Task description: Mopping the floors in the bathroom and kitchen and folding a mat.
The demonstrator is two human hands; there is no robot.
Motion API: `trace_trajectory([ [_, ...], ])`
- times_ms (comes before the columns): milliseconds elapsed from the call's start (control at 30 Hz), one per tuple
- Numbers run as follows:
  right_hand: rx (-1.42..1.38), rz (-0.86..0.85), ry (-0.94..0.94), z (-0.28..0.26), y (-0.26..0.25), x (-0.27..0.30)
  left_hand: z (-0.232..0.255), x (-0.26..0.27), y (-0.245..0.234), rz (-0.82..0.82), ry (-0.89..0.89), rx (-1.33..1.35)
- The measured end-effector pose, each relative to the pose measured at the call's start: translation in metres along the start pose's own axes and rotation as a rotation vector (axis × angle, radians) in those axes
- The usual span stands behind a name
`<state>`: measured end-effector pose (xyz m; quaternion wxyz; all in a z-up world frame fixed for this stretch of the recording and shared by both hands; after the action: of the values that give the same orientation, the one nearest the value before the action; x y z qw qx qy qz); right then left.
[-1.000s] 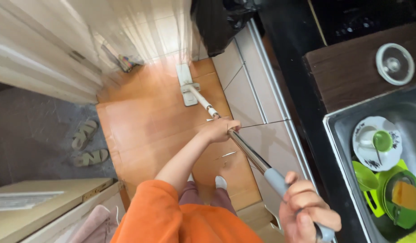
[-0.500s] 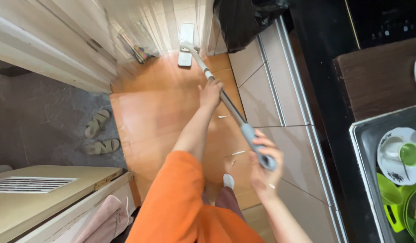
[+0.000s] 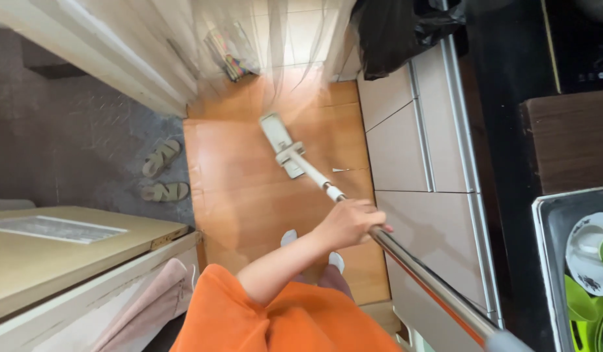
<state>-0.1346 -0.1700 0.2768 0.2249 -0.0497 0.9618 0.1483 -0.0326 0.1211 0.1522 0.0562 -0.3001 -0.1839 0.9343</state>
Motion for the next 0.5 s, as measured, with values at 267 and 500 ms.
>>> trace_trajectory([
  [267, -0.273, -0.24, 0.129, 0.009, 0.186, -0.1, -0.067, 0.068, -0.087, 0.153, -0.218, -0.189],
  [500, -0.108, -0.299, 0.039, 0.07, 0.247, -0.096, -0.177, 0.092, -0.121, 0.35, -0.225, -0.268],
])
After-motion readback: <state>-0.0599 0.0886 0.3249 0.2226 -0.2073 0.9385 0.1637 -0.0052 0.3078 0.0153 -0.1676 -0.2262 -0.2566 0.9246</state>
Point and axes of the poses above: each hand's wrist, its own x-axis away from the middle knuckle, its own y-axis out of the palm, z = x × y, the point moved 8 cm from there along -x, towards the middle knuckle, and after that the axes turned 8 degrees about z, right-handed, at the moved point
